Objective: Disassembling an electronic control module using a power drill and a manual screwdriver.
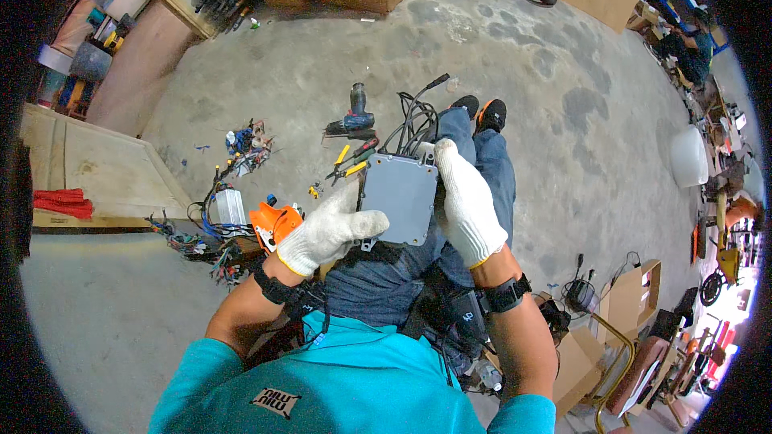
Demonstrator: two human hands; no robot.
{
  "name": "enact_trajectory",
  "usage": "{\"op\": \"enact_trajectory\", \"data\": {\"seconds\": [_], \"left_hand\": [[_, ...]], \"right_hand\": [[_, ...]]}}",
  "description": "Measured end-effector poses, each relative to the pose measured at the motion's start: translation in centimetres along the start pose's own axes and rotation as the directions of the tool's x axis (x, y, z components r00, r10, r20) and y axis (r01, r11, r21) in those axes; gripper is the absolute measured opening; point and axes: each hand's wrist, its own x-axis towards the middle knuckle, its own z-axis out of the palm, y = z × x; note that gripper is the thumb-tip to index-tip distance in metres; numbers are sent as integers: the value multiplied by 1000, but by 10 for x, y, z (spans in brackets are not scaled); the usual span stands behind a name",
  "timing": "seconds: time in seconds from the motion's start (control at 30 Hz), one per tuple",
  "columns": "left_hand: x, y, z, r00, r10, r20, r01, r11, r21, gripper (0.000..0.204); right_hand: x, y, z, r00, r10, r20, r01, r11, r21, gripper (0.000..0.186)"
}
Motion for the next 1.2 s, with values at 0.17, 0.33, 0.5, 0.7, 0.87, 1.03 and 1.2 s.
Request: {"op": "enact_trajectory", "data": {"seconds": [0.17,0.33,0.5,0.7,0.87,1.03,1.2], "left_hand": [[3,-13,-1,999,-6,-37,7,1000,27,92],[9,-12,6,978,-202,-48,208,949,235,88],[24,-17,12,933,-358,-33,348,877,330,86],[31,-21,9,932,-357,-68,357,865,352,87],[25,-41,-2,952,-277,-133,298,938,177,87],[25,-67,-22,931,-323,-172,334,942,41,95],[30,-34,-1,906,-388,-170,382,921,-68,95]], "right_hand": [[0,4,-18,996,-7,94,15,997,-80,54],[-11,5,-33,983,-64,171,105,964,-244,49],[-8,4,-44,986,-158,-44,111,838,-534,39],[0,10,-49,964,-181,-196,78,894,-442,54],[5,14,-58,975,-44,-218,-4,976,-217,52],[6,16,-62,972,-69,-223,32,986,-166,44],[5,16,-74,983,-51,-179,26,990,-139,42]]}}
